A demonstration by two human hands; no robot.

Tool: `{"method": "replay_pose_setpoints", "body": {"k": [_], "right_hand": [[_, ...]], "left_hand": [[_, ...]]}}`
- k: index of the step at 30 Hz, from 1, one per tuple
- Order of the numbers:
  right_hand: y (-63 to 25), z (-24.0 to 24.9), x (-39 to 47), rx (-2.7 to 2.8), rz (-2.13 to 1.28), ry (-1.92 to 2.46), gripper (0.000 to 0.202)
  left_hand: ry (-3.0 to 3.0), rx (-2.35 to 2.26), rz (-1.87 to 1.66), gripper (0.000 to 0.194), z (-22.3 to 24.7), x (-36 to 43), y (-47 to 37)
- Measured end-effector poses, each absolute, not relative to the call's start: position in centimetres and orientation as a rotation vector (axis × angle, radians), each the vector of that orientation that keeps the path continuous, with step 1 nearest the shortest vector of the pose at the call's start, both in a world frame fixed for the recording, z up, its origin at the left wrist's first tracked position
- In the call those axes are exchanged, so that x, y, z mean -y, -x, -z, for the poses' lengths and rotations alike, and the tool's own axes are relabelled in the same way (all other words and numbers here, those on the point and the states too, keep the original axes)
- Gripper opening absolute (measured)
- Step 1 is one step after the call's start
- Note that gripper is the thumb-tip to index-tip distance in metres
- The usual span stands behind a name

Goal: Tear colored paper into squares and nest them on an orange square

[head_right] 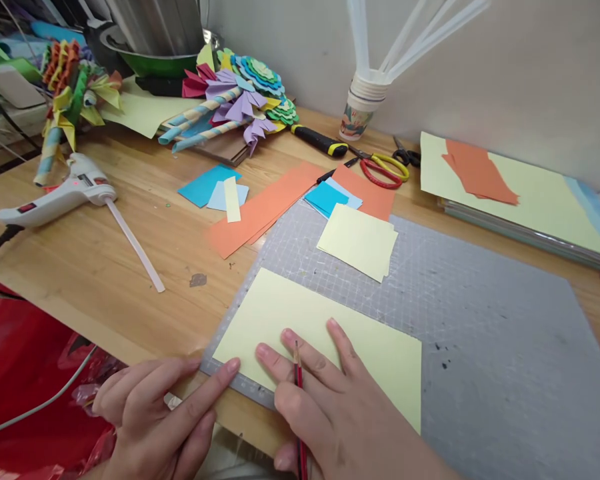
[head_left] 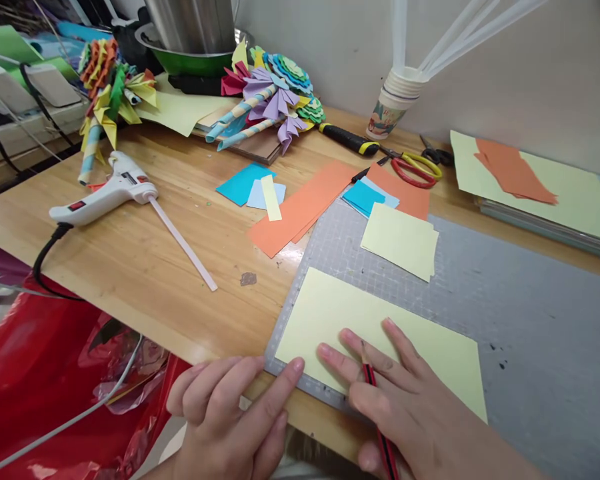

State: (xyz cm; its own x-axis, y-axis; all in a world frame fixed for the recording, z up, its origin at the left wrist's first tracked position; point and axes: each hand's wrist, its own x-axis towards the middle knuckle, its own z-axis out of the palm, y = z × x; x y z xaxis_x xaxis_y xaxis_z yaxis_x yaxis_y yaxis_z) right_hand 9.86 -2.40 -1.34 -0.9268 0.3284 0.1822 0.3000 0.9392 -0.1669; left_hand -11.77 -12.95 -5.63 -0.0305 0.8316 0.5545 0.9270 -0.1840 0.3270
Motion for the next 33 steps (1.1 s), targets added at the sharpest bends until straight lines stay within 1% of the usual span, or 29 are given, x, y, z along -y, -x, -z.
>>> {"method": "replay_pose_setpoints", "body": {"k": [4,10,15,19,22,26,30,33], "right_hand": [[-10.0,1.7,2.3,2.908,-0.159,0.457,0.027],[-9.7,1.8,2.6,2.933,-0.115,0.447,0.024],[-9.9,1.3,2.6,2.964,-0.041,0.411,0.026],[-9.8,1.1,2.5,3.01,0.023,0.354,0.027],[-9.7,1.0,2.5,3.016,0.05,0.337,0.027],[-9.6,0.9,2.4,3.013,0.041,0.338,0.025],[-9.4,1.1,2.5,3.024,-0.025,0.337,0.025],[-9.5,1.2,2.5,3.008,-0.107,0.373,0.025]], "left_hand": [[2.032,1.878,1.09,0.028,5.6,12.5,11.4],[2.096,1.861,1.014,0.028,5.4,12.6,11.7],[2.017,1.85,1.079,0.027,5.4,12.5,11.9],[2.12,1.799,0.955,0.027,5.3,12.5,12.3],[2.103,1.804,0.961,0.028,5.3,12.6,12.5],[2.149,1.789,0.89,0.03,5.6,13.0,12.9],[2.184,1.79,0.849,0.038,5.8,13.3,13.3],[2.157,1.797,0.885,0.035,5.8,13.3,12.9]]}}
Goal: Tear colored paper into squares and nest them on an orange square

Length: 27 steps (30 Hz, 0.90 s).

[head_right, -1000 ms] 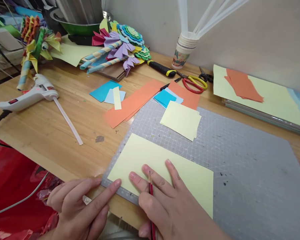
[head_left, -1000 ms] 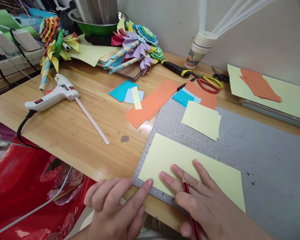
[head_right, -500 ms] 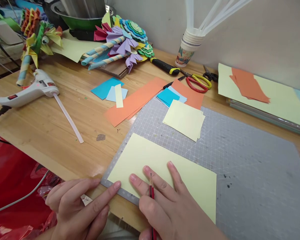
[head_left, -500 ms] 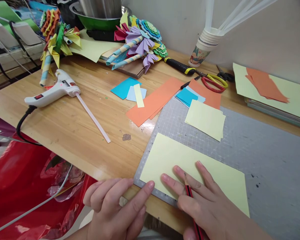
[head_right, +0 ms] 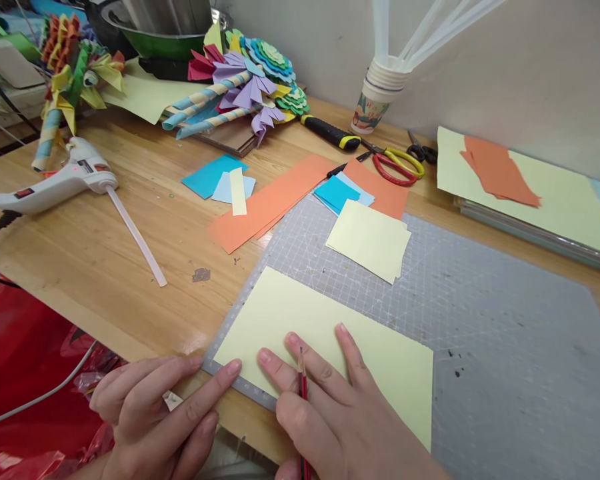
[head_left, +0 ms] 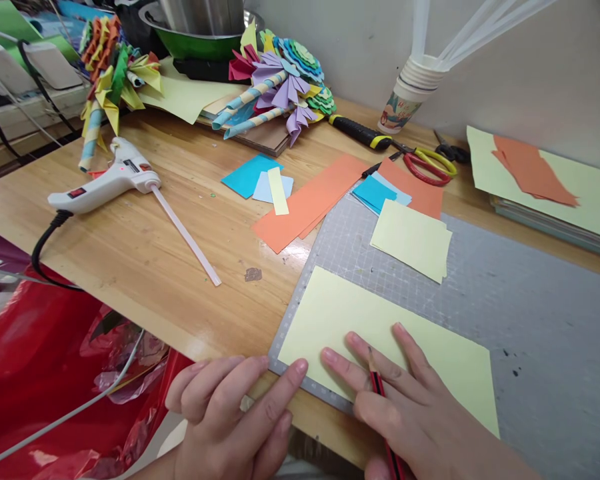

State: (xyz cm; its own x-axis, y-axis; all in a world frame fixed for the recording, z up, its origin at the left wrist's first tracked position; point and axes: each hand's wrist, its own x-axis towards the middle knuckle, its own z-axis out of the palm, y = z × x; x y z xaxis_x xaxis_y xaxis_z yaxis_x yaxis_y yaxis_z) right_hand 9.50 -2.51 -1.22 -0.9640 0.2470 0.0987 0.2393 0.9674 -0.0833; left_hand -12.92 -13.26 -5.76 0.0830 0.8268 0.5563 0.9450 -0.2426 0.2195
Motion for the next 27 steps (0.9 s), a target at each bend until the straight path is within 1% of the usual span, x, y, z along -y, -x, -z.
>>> {"method": "replay_pose_setpoints", "body": {"k": [3,5,9,15,20,22,27], "right_hand": [[-9.7,1.2,2.4,2.992,-0.144,0.39,0.025],[-9.6,1.1,2.3,3.002,-0.101,0.363,0.023],[-9.4,0.9,2.2,3.01,-0.045,0.329,0.02],[-9.2,0.9,2.1,2.993,-0.135,0.362,0.024],[-9.2,1.0,2.0,2.974,-0.146,0.37,0.024],[-9.3,1.1,2.0,2.971,-0.149,0.387,0.023],[-9.3,1.2,2.0,2.963,-0.168,0.368,0.024]], "left_hand": [[2.048,1.884,1.016,0.029,5.9,13.0,12.1],[2.015,1.894,1.07,0.029,6.1,12.9,11.7],[2.057,1.853,1.068,0.031,6.2,12.8,11.7],[2.063,1.871,1.085,0.03,5.9,12.7,11.7],[2.03,1.946,1.091,0.029,5.8,12.8,11.5],[2.041,1.92,1.106,0.026,5.8,12.7,11.5],[2.069,1.872,1.118,0.029,5.9,12.4,11.5]]}}
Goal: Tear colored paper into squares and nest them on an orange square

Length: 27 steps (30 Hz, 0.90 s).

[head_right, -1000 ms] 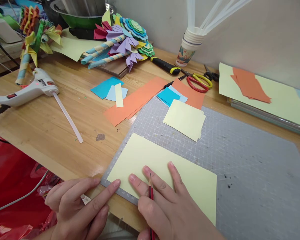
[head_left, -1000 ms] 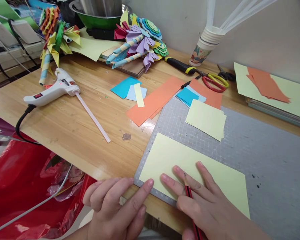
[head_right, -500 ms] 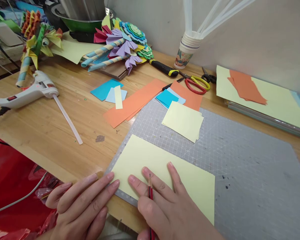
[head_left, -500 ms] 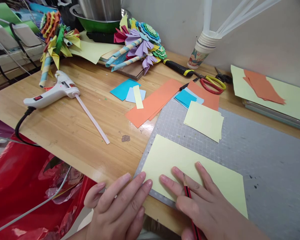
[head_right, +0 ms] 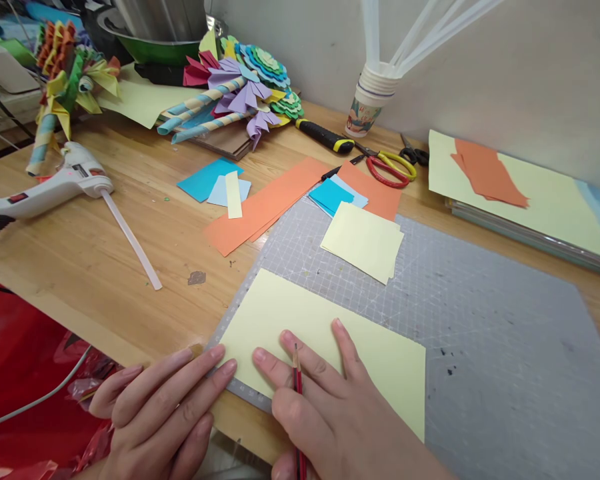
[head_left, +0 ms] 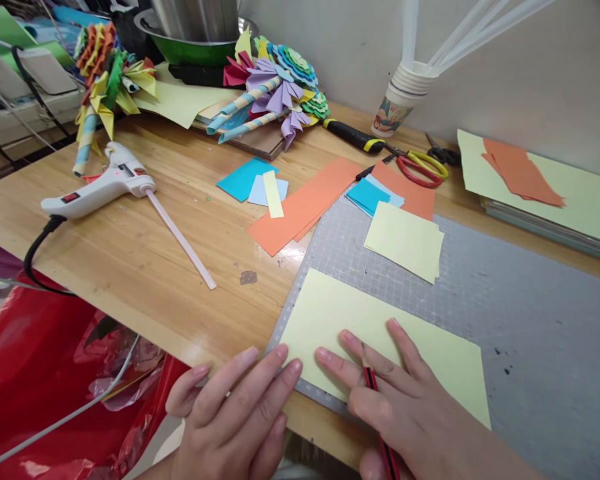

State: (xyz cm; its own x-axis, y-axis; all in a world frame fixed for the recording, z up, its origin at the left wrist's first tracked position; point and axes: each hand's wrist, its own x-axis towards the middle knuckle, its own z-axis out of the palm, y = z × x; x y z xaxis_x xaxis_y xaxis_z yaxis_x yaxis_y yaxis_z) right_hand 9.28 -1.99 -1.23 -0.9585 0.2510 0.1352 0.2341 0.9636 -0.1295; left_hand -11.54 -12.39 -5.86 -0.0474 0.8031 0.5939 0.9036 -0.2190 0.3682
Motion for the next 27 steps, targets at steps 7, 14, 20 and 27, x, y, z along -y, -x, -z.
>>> {"method": "replay_pose_setpoints", "body": {"k": [7,14,20,27], "right_hand": [[-9.1,1.0,1.9,2.983,-0.101,0.335,0.017],[-9.4,1.6,2.2,2.985,-0.237,0.428,0.024],[-9.2,0.6,2.0,3.032,-0.354,0.472,0.031],[-9.3,-0.9,1.7,2.258,-0.878,1.053,0.027]], "left_hand": [[2.071,1.862,1.121,0.028,5.8,12.7,11.5],[2.243,1.843,0.957,0.02,2.8,10.8,12.1],[2.404,1.846,0.546,0.034,1.6,7.3,12.1],[2.47,1.72,0.521,0.05,3.0,7.5,12.1]]}}
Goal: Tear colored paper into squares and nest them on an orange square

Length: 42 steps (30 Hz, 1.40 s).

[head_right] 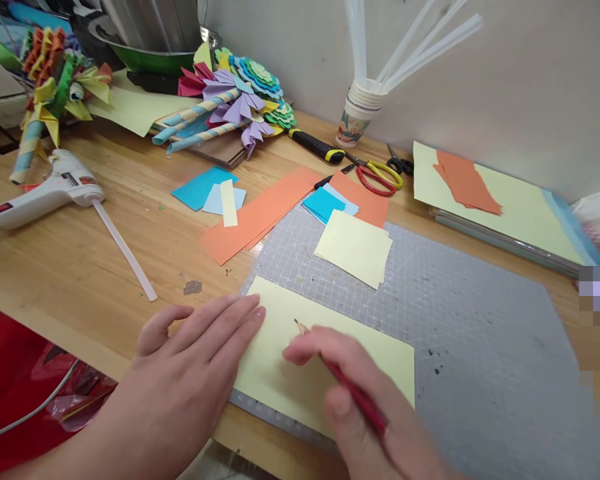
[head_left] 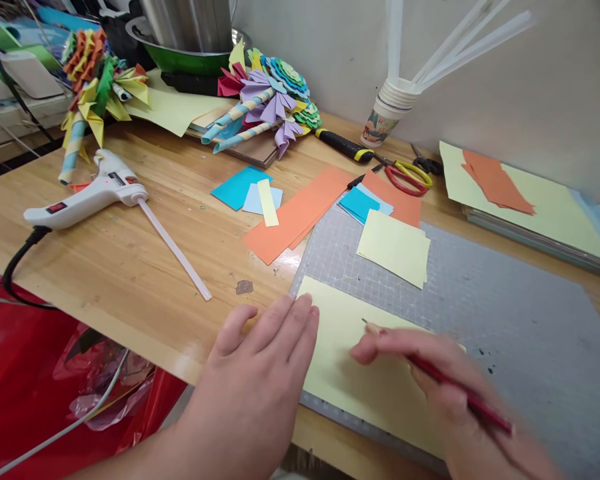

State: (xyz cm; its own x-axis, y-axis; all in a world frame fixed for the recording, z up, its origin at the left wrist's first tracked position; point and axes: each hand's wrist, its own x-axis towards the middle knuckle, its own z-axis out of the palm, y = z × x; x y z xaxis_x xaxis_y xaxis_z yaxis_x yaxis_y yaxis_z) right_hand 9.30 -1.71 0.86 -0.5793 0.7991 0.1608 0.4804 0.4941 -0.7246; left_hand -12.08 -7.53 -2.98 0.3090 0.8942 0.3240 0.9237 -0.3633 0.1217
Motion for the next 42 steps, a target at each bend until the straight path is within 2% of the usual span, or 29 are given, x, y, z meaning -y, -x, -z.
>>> {"method": "replay_pose_setpoints", "body": {"k": [4,6,10,26,42], "right_hand": [[-5.2,-1.6,-2.2,1.794,-1.377,1.173,0.033],[-3.1,-1.3,-4.2,1.8,-1.486,1.224,0.026],[-1.5,0.1,-6.1,1.929,-1.376,1.18,0.006],[-2.5,1.3,-5.8,2.179,-1.141,0.999,0.013],[-2.4,1.5,-5.7,2.196,-1.103,0.998,0.013]], "left_hand": [[2.494,1.731,0.523,0.053,3.4,7.4,12.2],[2.503,1.726,0.496,0.054,3.4,7.3,12.2],[2.487,1.712,0.48,0.051,3.3,7.3,12.3],[2.487,1.757,0.448,0.047,3.0,7.3,12.3],[2.519,1.75,0.454,0.049,3.1,7.3,12.3]]}}
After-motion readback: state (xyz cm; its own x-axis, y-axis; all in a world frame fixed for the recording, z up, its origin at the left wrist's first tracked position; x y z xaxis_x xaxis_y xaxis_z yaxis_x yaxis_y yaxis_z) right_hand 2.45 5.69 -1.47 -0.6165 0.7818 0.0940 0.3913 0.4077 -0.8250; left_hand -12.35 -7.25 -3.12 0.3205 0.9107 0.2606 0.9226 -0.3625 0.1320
